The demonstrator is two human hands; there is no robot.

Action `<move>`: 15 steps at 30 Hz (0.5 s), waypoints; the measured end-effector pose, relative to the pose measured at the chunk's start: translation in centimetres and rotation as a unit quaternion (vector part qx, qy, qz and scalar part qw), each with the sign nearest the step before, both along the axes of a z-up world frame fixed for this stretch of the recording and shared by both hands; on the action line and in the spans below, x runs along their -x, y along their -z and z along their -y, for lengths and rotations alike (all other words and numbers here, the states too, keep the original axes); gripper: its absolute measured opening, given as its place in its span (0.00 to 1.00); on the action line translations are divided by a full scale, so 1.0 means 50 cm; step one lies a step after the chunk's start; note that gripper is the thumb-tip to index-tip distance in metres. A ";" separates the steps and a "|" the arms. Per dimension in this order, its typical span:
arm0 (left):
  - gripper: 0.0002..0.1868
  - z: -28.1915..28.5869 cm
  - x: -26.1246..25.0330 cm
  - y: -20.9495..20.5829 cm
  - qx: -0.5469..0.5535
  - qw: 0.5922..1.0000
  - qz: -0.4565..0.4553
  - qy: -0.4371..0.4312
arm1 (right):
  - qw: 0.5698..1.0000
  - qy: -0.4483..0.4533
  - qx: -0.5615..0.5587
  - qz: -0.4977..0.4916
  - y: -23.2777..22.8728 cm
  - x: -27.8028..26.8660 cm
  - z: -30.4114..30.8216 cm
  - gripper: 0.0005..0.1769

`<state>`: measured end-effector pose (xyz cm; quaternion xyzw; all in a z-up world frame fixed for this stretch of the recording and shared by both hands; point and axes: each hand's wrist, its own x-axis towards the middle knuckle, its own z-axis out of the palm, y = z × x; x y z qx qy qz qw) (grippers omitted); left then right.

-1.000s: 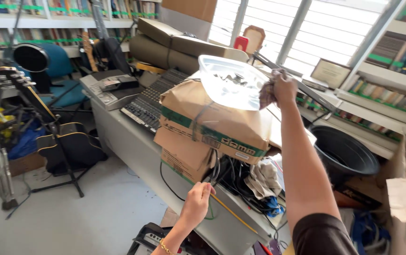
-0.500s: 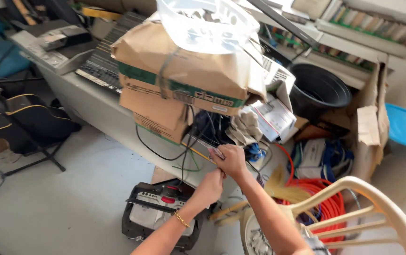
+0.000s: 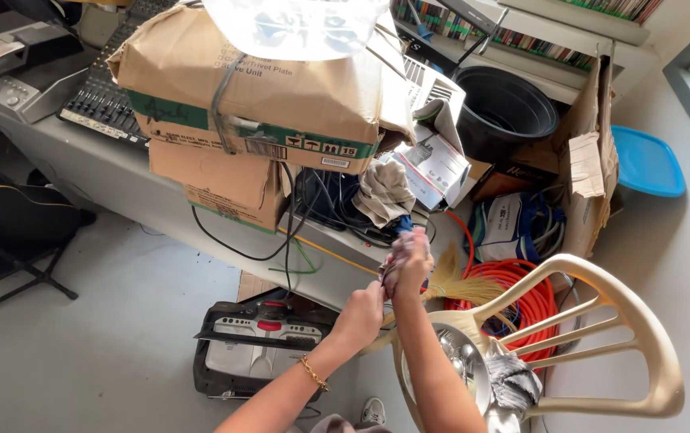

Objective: Wiping individual pieces of silverware with a cloth and placing them into a plastic container.

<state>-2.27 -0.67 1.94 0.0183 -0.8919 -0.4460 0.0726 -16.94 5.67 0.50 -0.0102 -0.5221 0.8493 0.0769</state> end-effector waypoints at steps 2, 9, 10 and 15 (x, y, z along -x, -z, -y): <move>0.19 0.005 -0.018 -0.038 -0.057 0.998 -0.024 -0.012 | 0.984 -0.127 0.088 0.087 0.048 0.036 -0.014 0.28; 0.21 0.088 0.000 -0.032 -0.149 0.986 0.069 -0.030 | 0.961 -0.255 0.070 0.077 -0.008 -0.086 0.015 0.10; 0.21 0.107 -0.035 -0.098 -0.147 0.986 0.067 -0.031 | 0.961 -0.257 0.072 0.075 -0.034 -0.084 0.006 0.10; 0.37 0.148 -0.082 -0.214 -0.108 0.987 0.097 -0.069 | 0.944 -0.232 -0.232 -0.033 -0.044 -0.112 -0.022 0.28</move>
